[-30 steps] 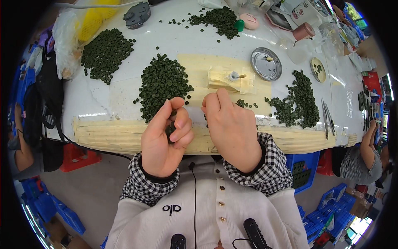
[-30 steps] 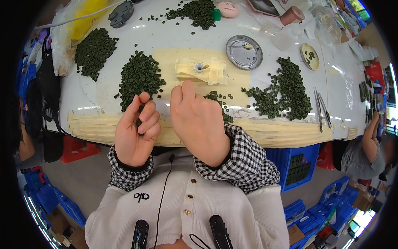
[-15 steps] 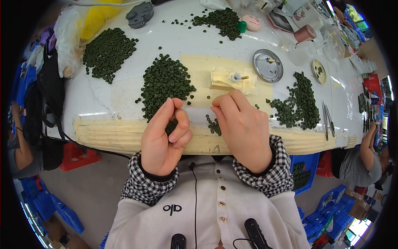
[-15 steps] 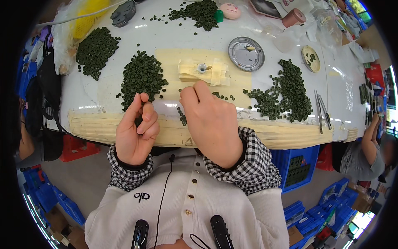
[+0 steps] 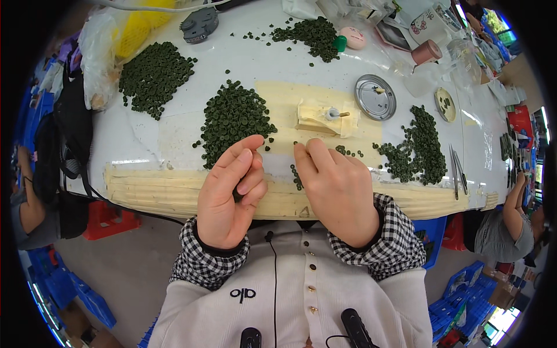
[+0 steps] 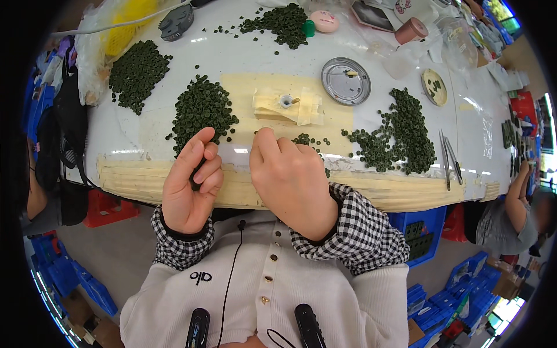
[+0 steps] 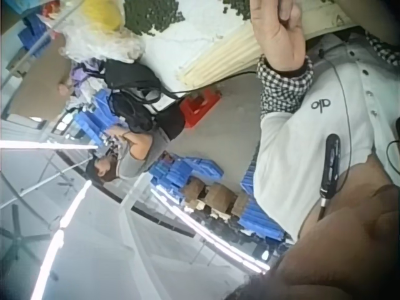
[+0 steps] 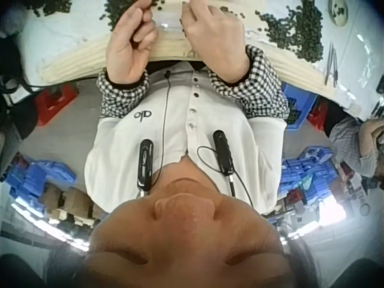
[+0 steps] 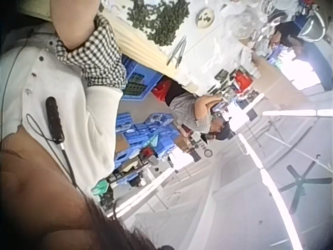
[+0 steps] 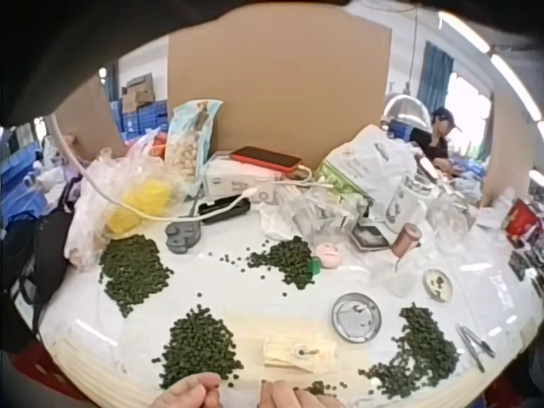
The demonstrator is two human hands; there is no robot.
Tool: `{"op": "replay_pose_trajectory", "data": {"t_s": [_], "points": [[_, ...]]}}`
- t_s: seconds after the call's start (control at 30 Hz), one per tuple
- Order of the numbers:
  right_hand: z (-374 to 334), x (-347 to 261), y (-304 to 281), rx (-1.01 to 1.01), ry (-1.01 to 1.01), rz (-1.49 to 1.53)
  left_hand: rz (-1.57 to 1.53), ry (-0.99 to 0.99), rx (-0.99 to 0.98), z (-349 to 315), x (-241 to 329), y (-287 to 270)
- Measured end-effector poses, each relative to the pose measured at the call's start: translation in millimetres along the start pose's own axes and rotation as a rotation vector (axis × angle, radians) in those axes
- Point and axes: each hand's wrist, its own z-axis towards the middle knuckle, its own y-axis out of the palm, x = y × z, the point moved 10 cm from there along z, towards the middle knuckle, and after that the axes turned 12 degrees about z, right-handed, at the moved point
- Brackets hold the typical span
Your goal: The recorder is sorting and inspecting small green plastic toy components at a factory assembly station.
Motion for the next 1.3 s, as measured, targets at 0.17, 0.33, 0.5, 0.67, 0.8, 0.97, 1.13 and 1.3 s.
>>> {"op": "replay_pose_trajectory", "data": {"t_s": [0.17, 0.33, 0.5, 0.67, 0.8, 0.97, 1.13, 1.3], "points": [[-0.1, -5.6, -2.1, -0.002, -0.076, -0.047, 0.016, -0.016, -0.026, -0.9, -4.8, 6.0], [5.3, 1.4, -11.2, 0.024, -0.089, -0.013, -0.026, -0.010, -0.038, -1.2, -6.0, 4.0], [10.4, -9.5, -2.2, -0.052, -0.168, -0.127, -0.020, -0.029, -0.054, -0.3, -9.5, 8.8], [13.0, -26.4, 20.1, -0.173, -0.305, -0.347, -0.022, -0.044, -0.047, -0.1, -14.0, 8.0], [17.1, -32.6, 21.9, -0.166, -0.371, -0.376, -0.025, -0.043, -0.027, -1.0, -13.1, 6.6], [14.6, -24.4, 25.5, -0.155, -0.294, -0.403, -0.021, -0.027, -0.046, -2.3, -10.5, 6.2], [15.5, 1.8, -18.8, -0.031, -0.102, 0.233, 0.055, -0.060, -0.038, -5.9, -10.7, 7.3], [2.5, 18.3, -46.4, 0.154, 0.064, 0.804, 0.083, -0.136, -0.141, -7.6, -26.9, 29.7]]}}
